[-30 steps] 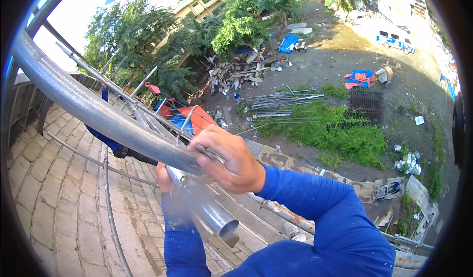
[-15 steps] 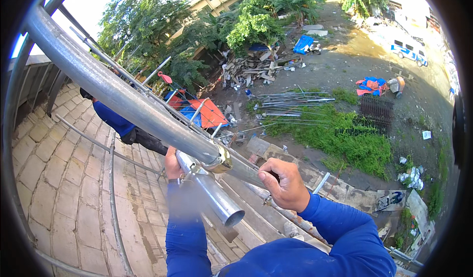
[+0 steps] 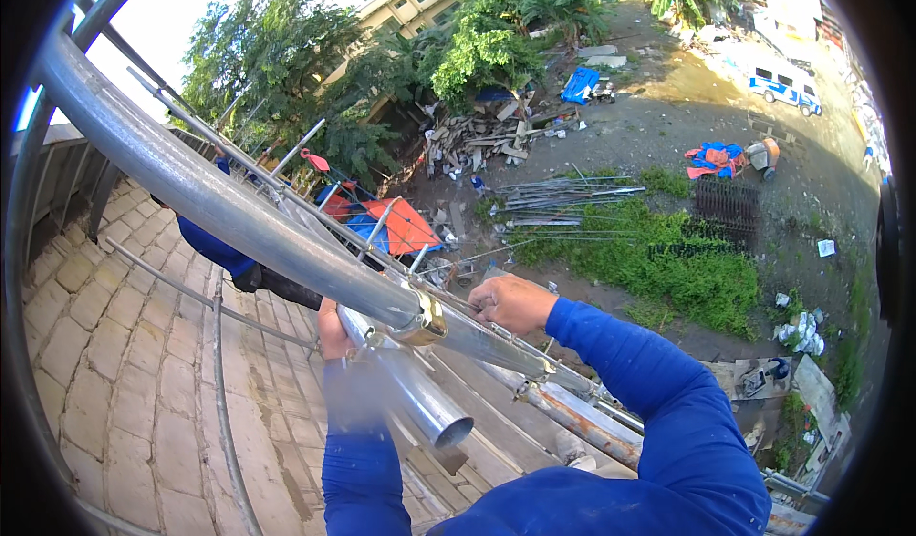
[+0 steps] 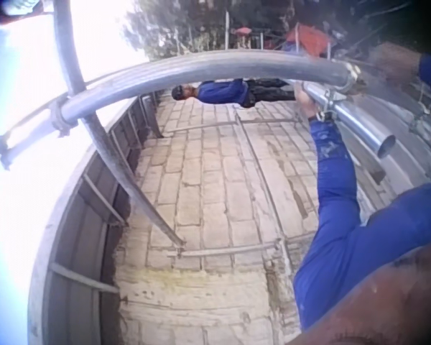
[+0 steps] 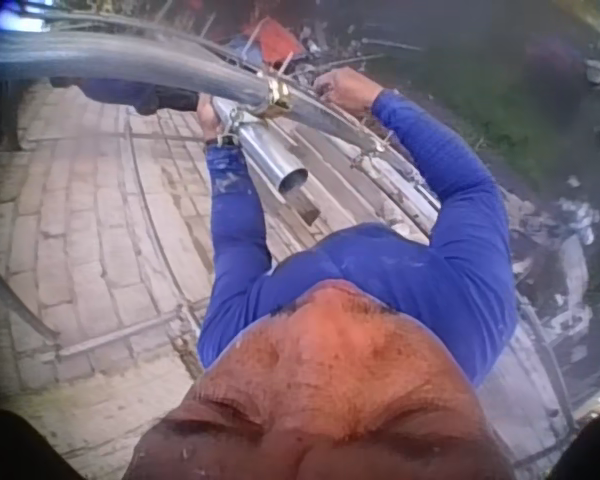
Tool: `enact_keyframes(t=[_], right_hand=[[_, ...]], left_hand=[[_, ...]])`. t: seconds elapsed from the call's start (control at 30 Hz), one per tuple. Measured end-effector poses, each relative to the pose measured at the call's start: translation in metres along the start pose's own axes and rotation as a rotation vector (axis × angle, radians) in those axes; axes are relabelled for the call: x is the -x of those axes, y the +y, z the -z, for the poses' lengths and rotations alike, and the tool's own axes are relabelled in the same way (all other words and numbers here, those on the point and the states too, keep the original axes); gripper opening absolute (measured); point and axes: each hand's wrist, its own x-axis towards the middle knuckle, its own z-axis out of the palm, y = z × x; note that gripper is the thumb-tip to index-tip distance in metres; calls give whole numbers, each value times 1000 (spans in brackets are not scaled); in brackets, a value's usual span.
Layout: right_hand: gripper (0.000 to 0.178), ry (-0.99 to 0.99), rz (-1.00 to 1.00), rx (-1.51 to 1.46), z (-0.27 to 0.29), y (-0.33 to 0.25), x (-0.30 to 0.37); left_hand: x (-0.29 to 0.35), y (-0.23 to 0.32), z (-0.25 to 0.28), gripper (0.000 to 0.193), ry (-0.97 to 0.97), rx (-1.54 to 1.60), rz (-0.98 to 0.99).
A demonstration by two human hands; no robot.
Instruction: The person assembles a metal scaffolding structure on the exterior of a building. They use a wrench to tighten couplers on vertical and horizontal poles, securing the framework to the wall. Another worker is visible nearby assisting with the structure.
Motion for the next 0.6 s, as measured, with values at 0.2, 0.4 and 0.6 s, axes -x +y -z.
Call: enact_keyframes(t=[0.2,0.4,0.6], right_hand=[[23,-46,-38,-178,-19,11,-82],[26,39,-130,-688,-20,-20,-155],[29,398,109,-653,31,-97,-173]], left_hand=[[12,13,-31,32,18,81,33],[34,23,-67,33,36,43,11],[29,22,-78,38,35,103,39]])
